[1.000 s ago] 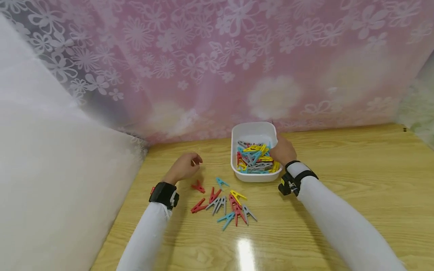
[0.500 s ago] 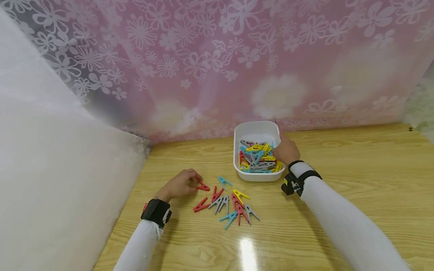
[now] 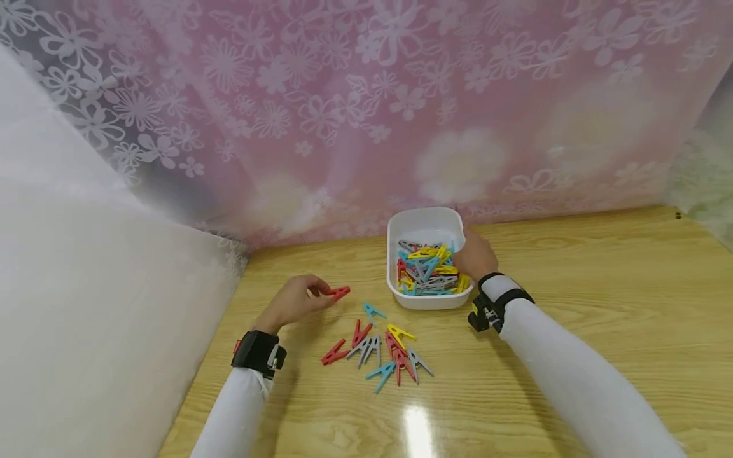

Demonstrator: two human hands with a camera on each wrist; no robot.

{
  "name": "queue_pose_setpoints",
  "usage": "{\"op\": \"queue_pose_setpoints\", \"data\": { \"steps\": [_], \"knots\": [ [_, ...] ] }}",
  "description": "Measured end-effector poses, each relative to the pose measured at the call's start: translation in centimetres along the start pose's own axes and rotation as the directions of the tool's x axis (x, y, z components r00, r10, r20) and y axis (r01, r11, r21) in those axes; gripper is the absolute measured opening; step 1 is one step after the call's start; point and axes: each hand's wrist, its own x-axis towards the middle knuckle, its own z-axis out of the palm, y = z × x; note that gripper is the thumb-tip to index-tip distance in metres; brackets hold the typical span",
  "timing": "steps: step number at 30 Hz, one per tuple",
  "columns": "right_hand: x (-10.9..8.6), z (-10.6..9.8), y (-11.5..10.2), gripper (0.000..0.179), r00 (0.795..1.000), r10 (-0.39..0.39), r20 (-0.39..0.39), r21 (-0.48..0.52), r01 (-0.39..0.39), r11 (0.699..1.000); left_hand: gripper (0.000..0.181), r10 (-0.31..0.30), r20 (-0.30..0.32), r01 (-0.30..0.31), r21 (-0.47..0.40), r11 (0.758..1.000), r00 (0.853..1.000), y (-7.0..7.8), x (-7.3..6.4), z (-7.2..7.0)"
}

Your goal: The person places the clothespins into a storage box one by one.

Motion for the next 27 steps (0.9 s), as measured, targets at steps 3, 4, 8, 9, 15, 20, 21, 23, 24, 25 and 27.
{"op": "queue_pose_setpoints", "data": {
  "steps": [3,4,8,9,15,20,21,23,24,25,27],
  "knots": [
    [0.0,0.3,-0.1,0.063,1.000,0.013,0.006,-0.001,-0.013,1.000,0.027,0.026,-0.057,-0.025,0.014,1.000,0.998,1.9,1.7,-1.0],
    [0.0,0.4,-0.1,0.063,1.000,0.018,0.008,0.004,-0.018,1.000,0.029,0.040,-0.066,-0.038,0.028,0.999,0.997,2.7,2.3,-1.1],
    [-0.2,0.7,-0.2,0.061,1.000,0.019,0.013,0.016,-0.019,1.000,0.027,0.081,-0.073,-0.077,0.058,0.995,0.994,5.9,5.2,-0.6],
    [-0.2,0.7,-0.3,0.061,1.000,0.018,0.015,0.016,-0.018,1.000,0.026,0.089,-0.069,-0.085,0.056,0.995,0.994,6.6,5.9,-0.3],
    [-0.2,0.9,-0.5,0.064,1.000,0.028,0.013,0.011,-0.028,1.000,0.037,0.160,-0.048,-0.156,0.079,0.985,0.986,9.6,8.9,1.8],
    [0.0,0.7,-0.5,0.066,1.000,0.027,0.009,0.012,-0.027,1.000,0.046,0.151,-0.089,-0.141,0.113,0.983,0.985,9.1,9.0,3.1],
    [0.1,0.6,-0.4,0.066,1.000,0.028,0.007,0.010,-0.028,1.000,0.045,0.143,-0.102,-0.133,0.104,0.986,0.984,8.8,8.9,3.2],
    [0.1,0.3,-0.2,0.065,1.000,0.024,0.005,0.000,-0.024,1.000,0.040,0.133,-0.120,-0.124,0.080,0.989,0.984,8.1,8.6,3.3],
    [0.2,0.1,-0.1,0.065,1.000,0.025,0.003,-0.003,-0.025,1.000,0.037,0.132,-0.122,-0.125,0.064,0.990,0.984,7.8,8.4,3.3],
    [0.2,0.1,-0.1,0.066,1.000,0.024,0.003,-0.007,-0.024,1.000,0.033,0.130,-0.118,-0.125,0.053,0.991,0.984,7.4,8.1,3.2],
    [0.2,0.1,0.0,0.066,1.000,0.015,0.002,-0.015,-0.015,1.000,0.028,0.130,-0.095,-0.127,0.036,0.991,0.987,6.6,7.5,2.9]
  ]
}}
